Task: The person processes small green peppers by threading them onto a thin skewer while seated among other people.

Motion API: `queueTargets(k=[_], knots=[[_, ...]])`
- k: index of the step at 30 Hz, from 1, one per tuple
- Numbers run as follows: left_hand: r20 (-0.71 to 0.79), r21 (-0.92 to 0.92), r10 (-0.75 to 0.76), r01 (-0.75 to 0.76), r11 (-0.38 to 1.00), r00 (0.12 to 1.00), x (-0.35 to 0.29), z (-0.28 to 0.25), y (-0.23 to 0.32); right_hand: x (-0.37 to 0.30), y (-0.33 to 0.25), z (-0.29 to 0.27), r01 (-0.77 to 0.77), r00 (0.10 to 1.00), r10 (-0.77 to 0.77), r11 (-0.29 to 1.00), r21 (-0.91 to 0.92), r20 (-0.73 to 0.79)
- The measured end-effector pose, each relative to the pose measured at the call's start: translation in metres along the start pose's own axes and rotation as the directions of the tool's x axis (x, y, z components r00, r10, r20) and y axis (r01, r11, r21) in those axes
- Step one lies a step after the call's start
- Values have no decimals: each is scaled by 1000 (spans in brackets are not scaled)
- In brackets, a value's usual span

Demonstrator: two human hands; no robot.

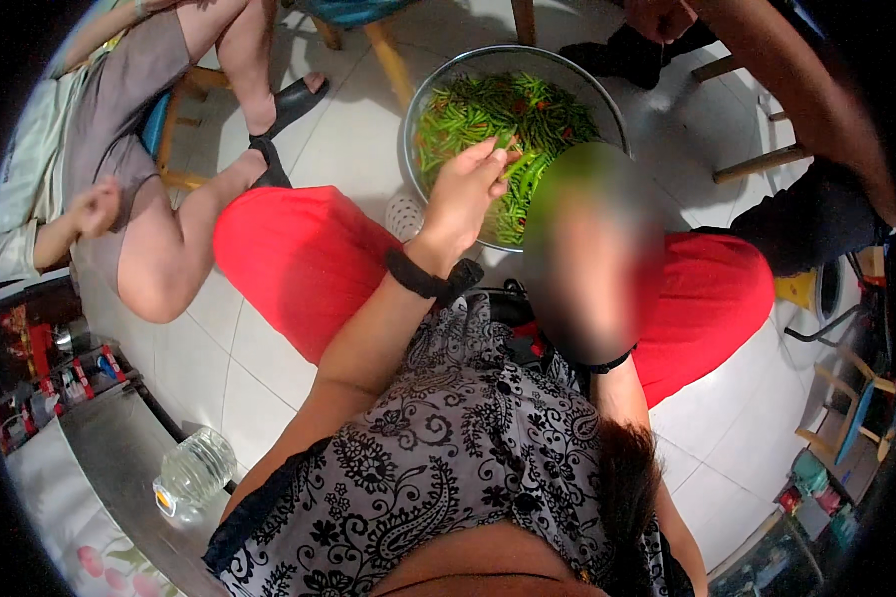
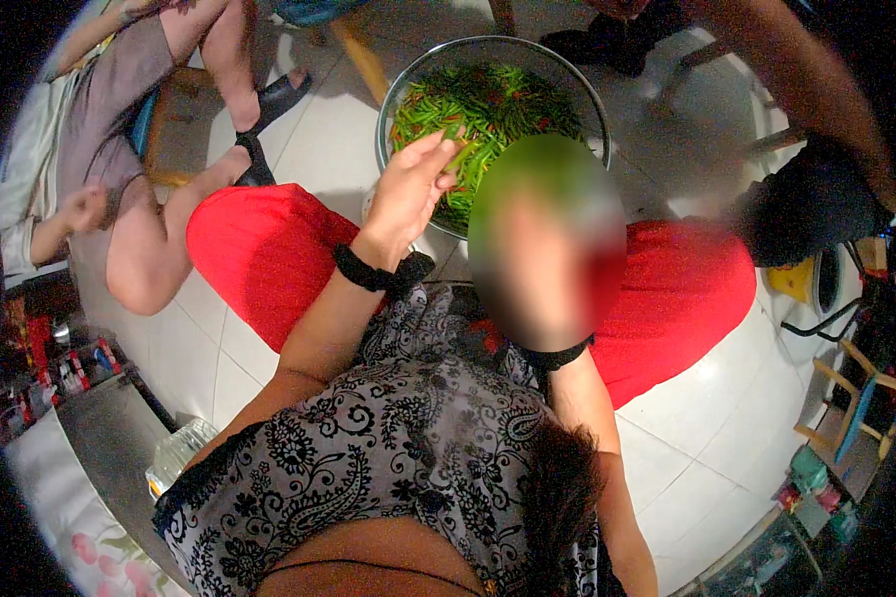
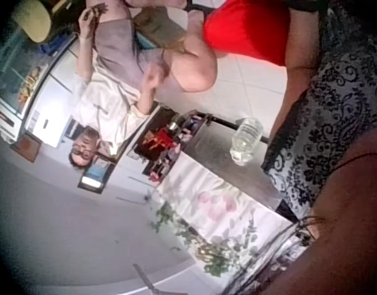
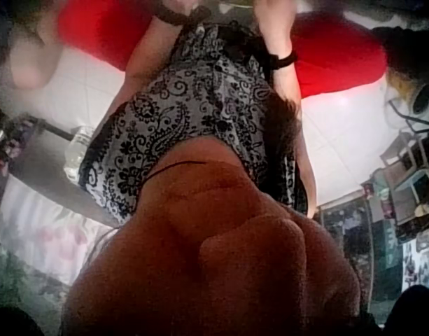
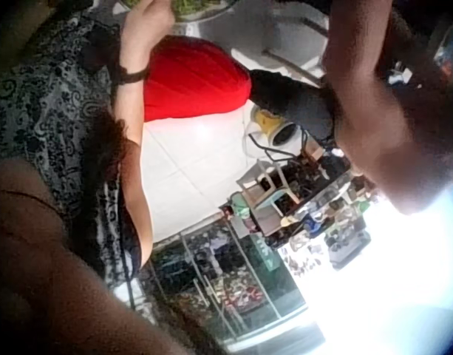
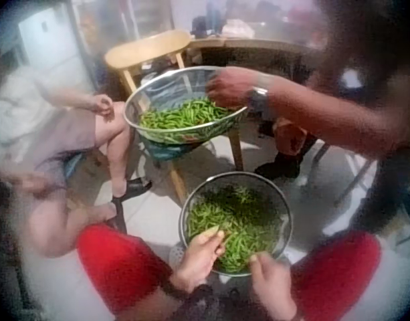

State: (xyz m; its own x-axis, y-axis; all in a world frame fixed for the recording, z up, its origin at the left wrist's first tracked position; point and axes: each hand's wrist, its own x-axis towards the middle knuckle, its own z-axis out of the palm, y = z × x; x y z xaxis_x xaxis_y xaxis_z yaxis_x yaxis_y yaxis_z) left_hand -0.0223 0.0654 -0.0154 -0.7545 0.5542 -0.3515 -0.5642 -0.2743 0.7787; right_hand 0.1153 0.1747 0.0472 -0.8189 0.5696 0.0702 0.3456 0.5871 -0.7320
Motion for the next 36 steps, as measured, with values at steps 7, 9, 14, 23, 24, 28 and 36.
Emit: queueTargets(k=[7, 9, 14, 23, 24, 28, 36], knots=[[-49, 256, 37, -23, 967, 998, -5, -1, 2, 0, -7, -2, -9, 1000, 10, 999, 42, -29], [-42, 261, 48, -36, 965, 998, -7, 2, 4, -1, -3, -1, -18, 1000, 18, 999, 42, -8], [-58, 387, 176, -141, 911, 983, -11, 8, 5, -2, 6, -1, -70, 988, 70, 998, 1, 137], [84, 659, 204, -207, 723, 975, -7, -3, 9, -7, 9, 10, 142, 981, -145, 989, -31, -131], [126, 660, 162, -205, 723, 979, -5, -6, 12, -6, 10, 10, 114, 987, -116, 993, -23, -111], [287, 694, 147, -311, 649, 947, -1, -12, 16, -3, 11, 9, -20, 1000, 20, 1000, -6, -1], [60, -194, 52, -40, 980, 997, 16, -24, 7, 5, 15, 15, -58, 998, 58, 994, 95, 5]])
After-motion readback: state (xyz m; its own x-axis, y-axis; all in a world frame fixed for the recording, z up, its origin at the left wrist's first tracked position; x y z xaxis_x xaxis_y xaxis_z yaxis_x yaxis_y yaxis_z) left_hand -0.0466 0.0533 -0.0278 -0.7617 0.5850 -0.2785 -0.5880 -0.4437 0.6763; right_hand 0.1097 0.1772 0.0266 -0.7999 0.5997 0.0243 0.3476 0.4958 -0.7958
